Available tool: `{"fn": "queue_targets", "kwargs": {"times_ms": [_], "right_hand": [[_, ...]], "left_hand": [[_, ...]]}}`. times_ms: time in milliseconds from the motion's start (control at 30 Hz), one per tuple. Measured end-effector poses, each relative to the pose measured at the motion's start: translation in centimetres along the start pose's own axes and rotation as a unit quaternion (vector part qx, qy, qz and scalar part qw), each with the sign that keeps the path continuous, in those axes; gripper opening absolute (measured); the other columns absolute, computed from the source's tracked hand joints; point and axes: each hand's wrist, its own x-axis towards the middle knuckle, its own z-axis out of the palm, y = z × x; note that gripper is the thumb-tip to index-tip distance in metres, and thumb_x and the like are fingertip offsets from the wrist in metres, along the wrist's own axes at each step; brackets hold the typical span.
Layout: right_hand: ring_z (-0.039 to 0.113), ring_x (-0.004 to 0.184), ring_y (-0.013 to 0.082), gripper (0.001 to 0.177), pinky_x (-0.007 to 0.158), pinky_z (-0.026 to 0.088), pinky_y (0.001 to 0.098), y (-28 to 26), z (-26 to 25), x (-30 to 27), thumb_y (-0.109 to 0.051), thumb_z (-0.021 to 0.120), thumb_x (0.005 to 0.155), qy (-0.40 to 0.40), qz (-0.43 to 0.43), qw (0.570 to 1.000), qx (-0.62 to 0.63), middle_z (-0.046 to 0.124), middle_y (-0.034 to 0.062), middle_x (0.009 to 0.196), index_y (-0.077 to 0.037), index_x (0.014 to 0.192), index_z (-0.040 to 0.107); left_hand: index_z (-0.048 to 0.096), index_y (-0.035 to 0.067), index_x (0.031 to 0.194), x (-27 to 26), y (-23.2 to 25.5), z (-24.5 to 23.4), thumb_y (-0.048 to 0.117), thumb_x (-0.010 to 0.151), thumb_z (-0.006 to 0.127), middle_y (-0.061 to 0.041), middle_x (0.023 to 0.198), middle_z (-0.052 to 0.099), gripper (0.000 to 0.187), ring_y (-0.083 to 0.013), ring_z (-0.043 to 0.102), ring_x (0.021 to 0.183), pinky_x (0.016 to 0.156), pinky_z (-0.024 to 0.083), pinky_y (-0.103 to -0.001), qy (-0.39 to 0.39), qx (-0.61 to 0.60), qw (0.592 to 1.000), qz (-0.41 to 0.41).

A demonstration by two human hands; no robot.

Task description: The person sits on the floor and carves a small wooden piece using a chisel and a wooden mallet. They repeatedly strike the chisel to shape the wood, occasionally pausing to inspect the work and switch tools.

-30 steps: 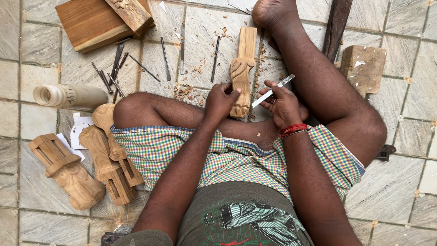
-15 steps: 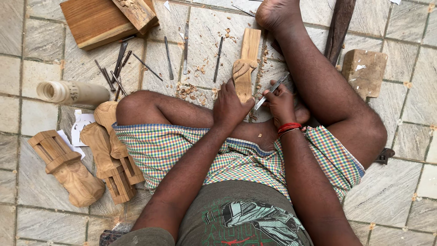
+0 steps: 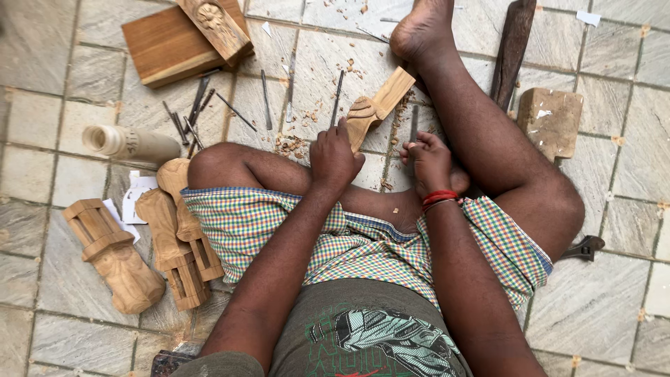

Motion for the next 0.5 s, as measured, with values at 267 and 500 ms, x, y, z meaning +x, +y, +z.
{"fn": "queue_targets", "kwargs": {"times_ms": [267, 500], "right_hand": [[0.075, 0.093, 0.0197, 0.012, 0.082, 0.062, 0.0327, -2.2, -1.6, -2.1, -0.01, 0.061, 0.1, -0.018, 0.016, 0.993, 0.116, 0.076, 0.0101, 0.1, -0.006, 0.111, 0.057], [0.074, 0.093, 0.0221, 0.011, 0.081, 0.061, 0.0365, -3.9, -2.9, -4.4, -0.012, 0.063, 0.103, -0.036, -0.07, 0.974, 0.214, 0.074, 0.0108, 0.103, -0.008, 0.111, 0.057]], "left_hand": [[0.037, -0.003, 0.152, 0.3, 0.7, 0.5, 0.025, 0.083, 0.076, -0.018, 0.126, 0.065, 0.085, -0.0334, 0.054, 0.125, 0.111, 0.037, -0.053, -0.038, 0.072, 0.997, 0.018], [0.048, -0.006, 0.14, 1.1, 2.0, 0.8, 0.018, 0.088, 0.064, -0.023, 0.127, 0.064, 0.06, -0.0363, 0.056, 0.125, 0.107, 0.036, -0.061, -0.063, 0.169, 0.983, 0.028]]}}
